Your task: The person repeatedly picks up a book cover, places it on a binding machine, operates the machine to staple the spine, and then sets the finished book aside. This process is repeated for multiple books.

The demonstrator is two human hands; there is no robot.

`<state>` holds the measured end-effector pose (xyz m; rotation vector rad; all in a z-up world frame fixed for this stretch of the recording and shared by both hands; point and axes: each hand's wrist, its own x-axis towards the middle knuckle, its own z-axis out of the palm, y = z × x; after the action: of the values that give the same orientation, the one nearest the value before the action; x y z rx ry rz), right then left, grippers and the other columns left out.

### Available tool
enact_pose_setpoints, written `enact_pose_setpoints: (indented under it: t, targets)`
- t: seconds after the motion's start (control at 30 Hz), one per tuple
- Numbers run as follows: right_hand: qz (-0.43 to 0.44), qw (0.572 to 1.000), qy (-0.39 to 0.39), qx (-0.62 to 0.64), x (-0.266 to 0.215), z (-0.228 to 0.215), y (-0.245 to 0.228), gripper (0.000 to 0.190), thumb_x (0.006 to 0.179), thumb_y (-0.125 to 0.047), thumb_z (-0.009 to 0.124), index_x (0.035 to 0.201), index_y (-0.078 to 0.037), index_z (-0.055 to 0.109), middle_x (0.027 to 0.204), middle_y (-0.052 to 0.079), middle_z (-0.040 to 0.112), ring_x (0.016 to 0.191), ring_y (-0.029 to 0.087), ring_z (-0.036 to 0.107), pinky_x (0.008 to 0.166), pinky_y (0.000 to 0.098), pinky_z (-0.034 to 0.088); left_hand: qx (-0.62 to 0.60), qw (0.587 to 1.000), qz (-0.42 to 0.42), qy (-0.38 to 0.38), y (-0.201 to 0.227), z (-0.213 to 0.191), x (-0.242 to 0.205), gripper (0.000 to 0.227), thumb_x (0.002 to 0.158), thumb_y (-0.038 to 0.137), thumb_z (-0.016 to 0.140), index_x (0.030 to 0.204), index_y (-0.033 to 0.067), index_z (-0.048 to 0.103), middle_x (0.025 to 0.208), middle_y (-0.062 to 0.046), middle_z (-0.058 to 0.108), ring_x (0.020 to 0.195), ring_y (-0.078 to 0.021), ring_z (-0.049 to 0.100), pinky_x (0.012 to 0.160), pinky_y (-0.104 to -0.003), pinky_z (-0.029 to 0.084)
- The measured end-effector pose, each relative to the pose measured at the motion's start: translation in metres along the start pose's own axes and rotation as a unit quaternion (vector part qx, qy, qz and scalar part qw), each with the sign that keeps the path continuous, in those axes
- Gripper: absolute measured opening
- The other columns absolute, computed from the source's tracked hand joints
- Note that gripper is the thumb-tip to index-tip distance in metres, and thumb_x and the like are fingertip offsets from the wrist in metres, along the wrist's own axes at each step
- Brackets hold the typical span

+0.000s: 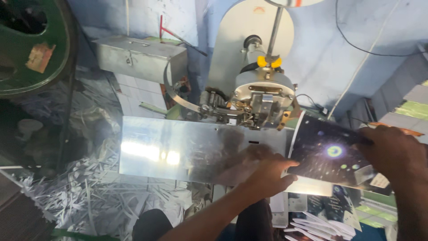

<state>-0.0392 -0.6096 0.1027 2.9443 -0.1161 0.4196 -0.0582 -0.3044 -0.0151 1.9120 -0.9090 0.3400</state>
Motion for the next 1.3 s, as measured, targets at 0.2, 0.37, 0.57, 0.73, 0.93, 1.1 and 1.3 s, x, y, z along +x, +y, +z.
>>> enact_pose_setpoints:
  t: [0.2,0.37,0.57,0.73,0.93,1.1,1.3]
  targets:
    - [-0.016,0.951,0.112,0.288,-0.009,0.05,0.09,0.021,0.099,-0.017,0.069,0.116,-0.006,0.069,0.094,0.016,0.075,0.079,0.025,0.075,0.075,0.0373,0.06,0.005,0.995,0.083,-0.048,0.028,0.005,0.024,0.042,0.094,0.03,0.069,0.132,0.0107,0.068,0.119,-0.015,0.071,0.118,-0.0321,0.064,0.107,-0.042,0.048]
    - [0.016,0.884,0.204,0.421,-0.014,0.053,0.106,0.012,0.109,-0.002,0.063,0.112,0.009,0.061,0.096,0.022,0.072,0.081,0.023,0.073,0.076,0.0317,0.06,-0.029,0.994,0.091,-0.061,0.044,0.012,0.048,0.049,0.093,0.031,0.07,0.137,0.0103,0.065,0.122,-0.017,0.07,0.12,-0.0337,0.064,0.106,-0.042,0.048]
    - [0.112,0.975,0.131,-0.138,-0.051,-0.007,0.02,0.026,0.104,-0.025,0.061,0.096,-0.002,0.071,0.083,0.016,0.072,0.074,0.027,0.072,0.067,0.0382,0.059,-0.097,0.992,0.04,-0.068,0.033,0.032,0.053,0.057,0.092,0.036,0.072,0.14,0.0073,0.063,0.131,-0.02,0.069,0.125,-0.0333,0.066,0.107,-0.04,0.051]
    - [0.062,0.992,0.105,-0.04,-0.069,-0.01,-0.06,0.017,0.091,-0.03,0.066,0.097,-0.015,0.072,0.09,0.009,0.073,0.088,0.028,0.071,0.077,0.0417,0.058,-0.144,0.984,-0.075,-0.076,0.013,0.042,0.049,0.068,0.089,0.048,0.073,0.136,-0.0004,0.064,0.125,-0.022,0.072,0.114,-0.0283,0.071,0.096,-0.038,0.056]
    - [0.054,0.99,0.129,-0.019,-0.074,0.013,-0.102,0.026,0.091,-0.014,0.057,0.112,-0.016,0.071,0.11,0.008,0.073,0.11,0.029,0.065,0.092,0.0443,0.052,-0.131,0.965,-0.212,-0.08,-0.016,0.053,0.057,0.075,0.093,0.065,0.062,0.133,0.0023,0.068,0.108,-0.019,0.078,0.098,-0.0264,0.075,0.086,-0.036,0.057]
    - [0.047,0.986,0.157,-0.016,-0.072,0.033,-0.119,0.028,0.085,-0.013,0.059,0.11,-0.012,0.071,0.113,0.009,0.071,0.113,0.031,0.061,0.094,0.0448,0.049,-0.311,0.882,-0.34,-0.091,-0.039,0.06,0.065,0.068,0.092,0.062,0.059,0.13,0.0069,0.067,0.114,-0.01,0.075,0.1,-0.0211,0.07,0.08,-0.041,0.053]
    - [0.061,0.986,0.144,0.056,-0.072,0.051,-0.141,0.031,0.086,-0.01,0.059,0.116,-0.007,0.066,0.118,0.01,0.066,0.114,0.032,0.059,0.094,0.0485,0.048,-0.373,0.814,-0.438,-0.072,-0.052,0.065,0.082,0.056,0.094,0.055,0.057,0.126,0.0101,0.065,0.114,-0.005,0.074,0.101,-0.0228,0.073,0.083,-0.041,0.05]
